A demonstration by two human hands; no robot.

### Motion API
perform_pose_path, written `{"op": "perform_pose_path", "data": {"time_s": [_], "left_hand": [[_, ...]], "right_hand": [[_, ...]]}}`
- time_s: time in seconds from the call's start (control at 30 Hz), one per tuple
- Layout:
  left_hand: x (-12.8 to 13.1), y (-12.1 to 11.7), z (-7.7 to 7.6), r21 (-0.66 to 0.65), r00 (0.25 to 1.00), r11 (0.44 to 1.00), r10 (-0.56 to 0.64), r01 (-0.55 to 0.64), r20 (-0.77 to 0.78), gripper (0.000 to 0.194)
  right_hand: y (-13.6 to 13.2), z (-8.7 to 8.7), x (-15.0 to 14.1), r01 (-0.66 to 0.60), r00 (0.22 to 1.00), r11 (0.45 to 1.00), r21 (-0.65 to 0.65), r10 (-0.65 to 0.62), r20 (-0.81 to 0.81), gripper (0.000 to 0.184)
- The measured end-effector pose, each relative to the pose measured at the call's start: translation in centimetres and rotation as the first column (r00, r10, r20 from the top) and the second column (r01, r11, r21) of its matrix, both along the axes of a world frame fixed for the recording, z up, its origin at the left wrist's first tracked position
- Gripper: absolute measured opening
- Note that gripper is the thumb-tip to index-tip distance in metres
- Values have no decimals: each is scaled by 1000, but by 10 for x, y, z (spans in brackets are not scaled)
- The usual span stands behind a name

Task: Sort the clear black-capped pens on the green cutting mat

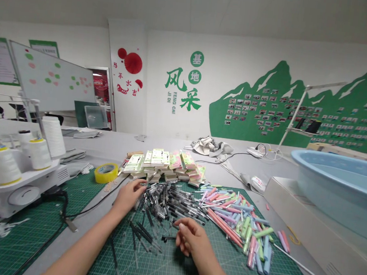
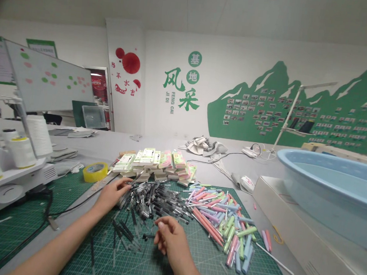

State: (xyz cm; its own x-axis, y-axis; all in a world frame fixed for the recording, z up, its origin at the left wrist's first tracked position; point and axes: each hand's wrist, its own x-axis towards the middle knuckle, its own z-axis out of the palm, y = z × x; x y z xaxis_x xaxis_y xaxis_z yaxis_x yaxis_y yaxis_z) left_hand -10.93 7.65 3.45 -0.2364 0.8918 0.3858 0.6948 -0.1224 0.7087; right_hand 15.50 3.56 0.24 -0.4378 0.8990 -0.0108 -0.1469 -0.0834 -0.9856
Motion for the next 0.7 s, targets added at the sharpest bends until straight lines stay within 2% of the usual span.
{"op": "perform_pose_path", "data": {"time_s": [0.1,0.2,0.37,0.57,0.7], "left_hand": [[-36,7,-12,-24,960,982,178,-188,-214,28],[-48,8,-20,-67,900,962,221,-264,-377,23],[-45,8,-23,-141,859,954,167,-265,-484,19],[-43,7,-24,-150,848,957,140,-248,-511,19],[-37,3,-17,-115,839,966,137,-230,-527,17]], "right_hand": [[1,-2,1,11,1000,1000,5,-11,-1,33],[2,-2,1,20,1000,1000,9,-20,-1,33],[3,-2,3,30,999,1000,7,-30,17,34],[4,-2,3,43,998,999,25,-44,43,31],[6,-2,4,72,993,994,82,-79,88,24]]}}
